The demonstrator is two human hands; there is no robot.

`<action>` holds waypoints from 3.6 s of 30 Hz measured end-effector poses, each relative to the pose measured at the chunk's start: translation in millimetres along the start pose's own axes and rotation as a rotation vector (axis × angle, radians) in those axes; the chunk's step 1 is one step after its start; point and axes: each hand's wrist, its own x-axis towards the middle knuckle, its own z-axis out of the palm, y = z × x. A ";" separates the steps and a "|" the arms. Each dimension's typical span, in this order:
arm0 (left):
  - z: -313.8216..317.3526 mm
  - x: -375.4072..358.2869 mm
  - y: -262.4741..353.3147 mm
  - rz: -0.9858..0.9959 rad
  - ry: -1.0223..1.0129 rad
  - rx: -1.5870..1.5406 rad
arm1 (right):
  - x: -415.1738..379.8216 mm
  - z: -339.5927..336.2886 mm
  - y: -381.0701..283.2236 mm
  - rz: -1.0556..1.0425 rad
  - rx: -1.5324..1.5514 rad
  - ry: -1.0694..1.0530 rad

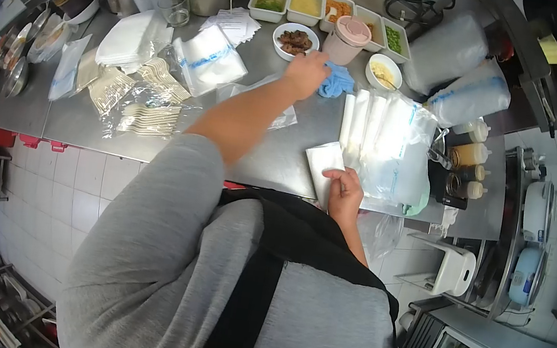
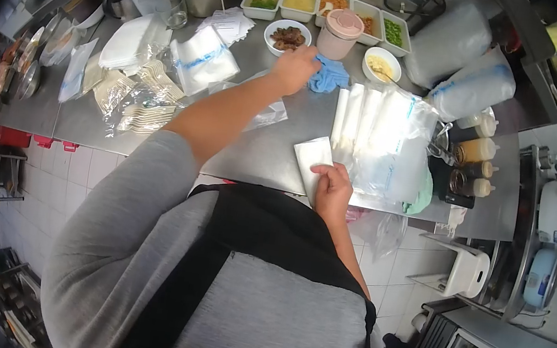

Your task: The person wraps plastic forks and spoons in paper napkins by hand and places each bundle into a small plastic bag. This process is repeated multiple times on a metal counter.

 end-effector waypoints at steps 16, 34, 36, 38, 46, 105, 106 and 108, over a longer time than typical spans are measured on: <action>-74.6 -152.8 -62.1 -0.609 0.122 -0.902 | 39.2 -4.4 -8.4 -0.097 0.055 0.030; -50.6 -169.4 -7.7 -0.469 0.182 -0.293 | 45.2 1.7 -1.1 -0.140 0.033 0.028; -11.6 -171.8 -10.5 -0.469 0.185 -0.289 | 46.5 1.7 -5.7 -0.153 0.009 0.011; -5.2 -166.1 -24.5 -0.500 0.244 -0.341 | 50.0 1.3 -8.8 -0.180 -0.030 -0.020; -26.0 -153.1 -16.4 -0.782 0.125 -1.599 | 65.4 38.1 -18.5 -0.255 -0.054 -0.191; -75.3 -176.4 6.4 -0.119 0.269 -0.516 | 83.2 56.3 -8.4 -0.147 -0.027 -0.039; -79.4 -173.1 8.7 -0.116 0.234 -0.412 | 82.0 56.4 -9.8 -0.170 -0.034 -0.052; -76.3 -167.2 10.5 -0.092 0.242 -0.338 | 77.1 51.7 -16.2 -0.189 -0.063 -0.067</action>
